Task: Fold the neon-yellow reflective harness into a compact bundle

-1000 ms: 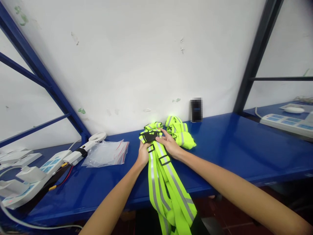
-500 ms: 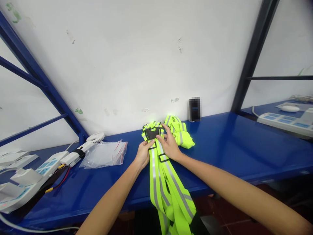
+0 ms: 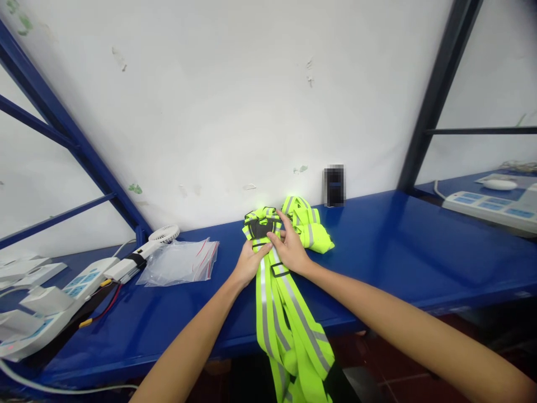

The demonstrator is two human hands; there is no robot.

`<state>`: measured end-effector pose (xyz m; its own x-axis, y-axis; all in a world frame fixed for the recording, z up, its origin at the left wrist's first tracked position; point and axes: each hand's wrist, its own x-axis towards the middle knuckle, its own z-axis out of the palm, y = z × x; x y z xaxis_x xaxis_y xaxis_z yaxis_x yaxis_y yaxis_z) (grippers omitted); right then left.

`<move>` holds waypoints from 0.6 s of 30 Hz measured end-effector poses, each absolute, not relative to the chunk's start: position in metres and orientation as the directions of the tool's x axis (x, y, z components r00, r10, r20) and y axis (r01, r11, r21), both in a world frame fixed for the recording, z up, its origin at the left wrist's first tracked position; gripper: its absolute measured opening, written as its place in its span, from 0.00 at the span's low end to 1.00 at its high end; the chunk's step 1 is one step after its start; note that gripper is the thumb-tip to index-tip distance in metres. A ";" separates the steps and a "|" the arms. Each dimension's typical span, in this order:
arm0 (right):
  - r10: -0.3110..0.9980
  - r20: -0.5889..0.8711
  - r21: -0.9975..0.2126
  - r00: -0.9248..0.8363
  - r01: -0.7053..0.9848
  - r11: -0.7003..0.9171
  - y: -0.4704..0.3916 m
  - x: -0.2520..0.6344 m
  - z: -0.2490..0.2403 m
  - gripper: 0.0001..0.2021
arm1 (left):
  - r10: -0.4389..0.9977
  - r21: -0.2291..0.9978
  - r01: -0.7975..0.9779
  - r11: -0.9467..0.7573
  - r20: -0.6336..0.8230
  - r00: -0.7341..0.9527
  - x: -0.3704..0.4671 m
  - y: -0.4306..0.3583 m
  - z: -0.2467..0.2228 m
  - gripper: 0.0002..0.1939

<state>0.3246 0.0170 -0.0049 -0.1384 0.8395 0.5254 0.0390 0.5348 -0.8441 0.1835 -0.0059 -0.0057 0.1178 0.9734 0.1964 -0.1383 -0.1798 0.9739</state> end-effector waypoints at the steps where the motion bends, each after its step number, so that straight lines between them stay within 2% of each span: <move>1: 0.847 0.513 -0.852 -0.141 0.039 0.522 0.017 0.325 -0.005 0.36 | 0.973 0.973 -0.136 -0.184 0.200 0.115 0.183 -0.006 -0.005 0.28; 5: 0.862 0.483 -0.868 -0.155 0.042 0.494 0.017 0.325 -0.002 0.38 | 0.970 0.968 -0.121 -0.220 0.230 0.078 0.183 -0.004 -0.004 0.28; 8: 0.904 0.391 -0.920 -0.175 -0.084 0.382 0.017 0.325 0.002 0.39 | 0.967 0.964 -0.103 -0.246 0.252 0.042 0.183 -0.002 -0.004 0.28; 10: 0.935 0.297 -0.946 -0.195 -0.189 0.261 0.018 0.325 0.006 0.35 | 0.969 0.965 -0.097 -0.244 0.247 0.021 0.182 -0.001 -0.003 0.28; 13: 0.945 0.216 -0.944 -0.245 -0.301 0.138 0.023 0.326 0.010 0.23 | 0.977 0.972 -0.111 -0.209 0.213 0.028 0.179 -0.001 -0.004 0.29; 15: 0.935 0.231 -0.930 -0.270 -0.344 0.131 0.026 0.327 0.011 0.18 | 0.980 0.974 -0.131 -0.184 0.192 0.055 0.177 -0.001 -0.005 0.29; 18: 0.915 0.294 -0.912 -0.275 -0.369 0.182 0.029 0.328 0.010 0.18 | 0.979 0.975 -0.133 -0.176 0.188 0.077 0.174 0.000 -0.005 0.29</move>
<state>0.3276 0.0294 0.0098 -0.2748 0.9154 0.2941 -0.3685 0.1822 -0.9116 0.1741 -0.0004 -0.0053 0.0770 0.9792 0.1876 -0.1328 -0.1764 0.9753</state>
